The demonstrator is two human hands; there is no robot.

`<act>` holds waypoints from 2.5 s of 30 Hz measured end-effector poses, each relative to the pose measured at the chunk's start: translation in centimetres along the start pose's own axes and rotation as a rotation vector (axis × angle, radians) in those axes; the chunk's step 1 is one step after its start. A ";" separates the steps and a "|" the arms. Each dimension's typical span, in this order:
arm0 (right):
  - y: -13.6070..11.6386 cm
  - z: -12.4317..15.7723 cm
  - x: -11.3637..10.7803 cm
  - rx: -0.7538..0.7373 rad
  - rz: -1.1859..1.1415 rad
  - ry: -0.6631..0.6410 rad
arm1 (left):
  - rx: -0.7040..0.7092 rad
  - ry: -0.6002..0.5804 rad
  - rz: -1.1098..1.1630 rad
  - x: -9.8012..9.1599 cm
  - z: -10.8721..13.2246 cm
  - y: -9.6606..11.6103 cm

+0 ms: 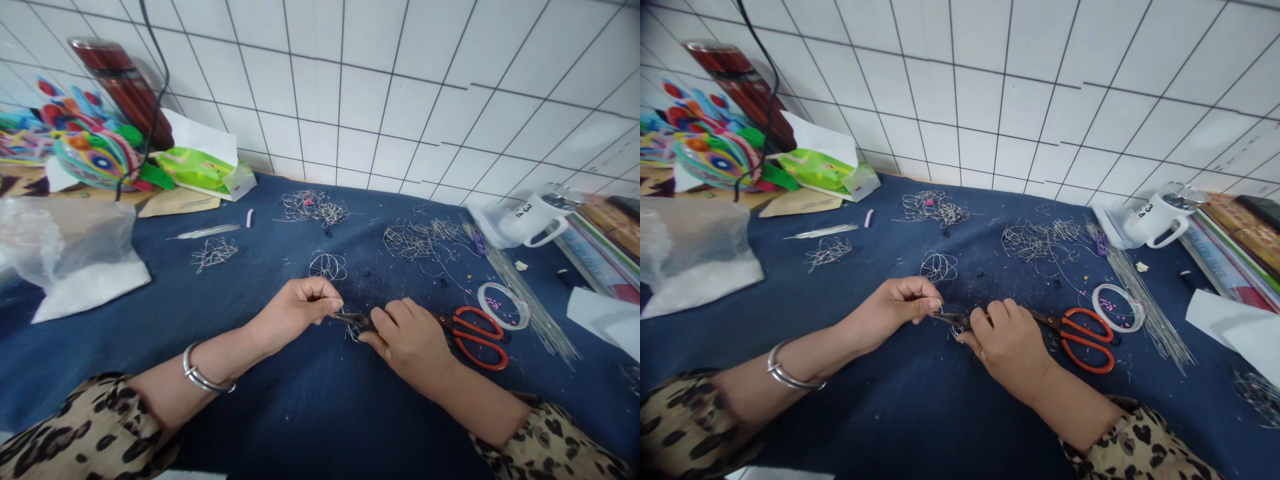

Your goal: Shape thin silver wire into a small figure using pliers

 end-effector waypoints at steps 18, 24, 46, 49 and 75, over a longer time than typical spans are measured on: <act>0.2 -0.2 0.2 0.081 -0.154 -0.046 | 0.061 -0.021 -0.032 0.0 -0.1 0.2; 0.2 -0.1 0.5 0.102 -0.218 -0.056 | 0.105 -0.024 -0.079 -0.1 -0.1 0.3; -0.1 0.0 0.5 0.115 -0.252 -0.107 | 0.260 0.050 -0.397 0.1 1.1 1.5; 0.1 -0.1 0.4 0.117 -0.270 -0.125 | 0.277 0.072 -0.412 0.2 1.2 1.7; 2.2 -0.3 0.0 0.325 -0.680 0.065 | 0.198 -0.283 -0.602 -0.8 -0.1 0.9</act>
Point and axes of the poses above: each hand's wrist, its own z-axis away from the middle knuckle, its own x-axis out of the palm, y = z × x, the point moved 4 cm from there along -z, towards the middle knuckle, and after that the axes turned 15 degrees about -z, right-handed, at the moved point
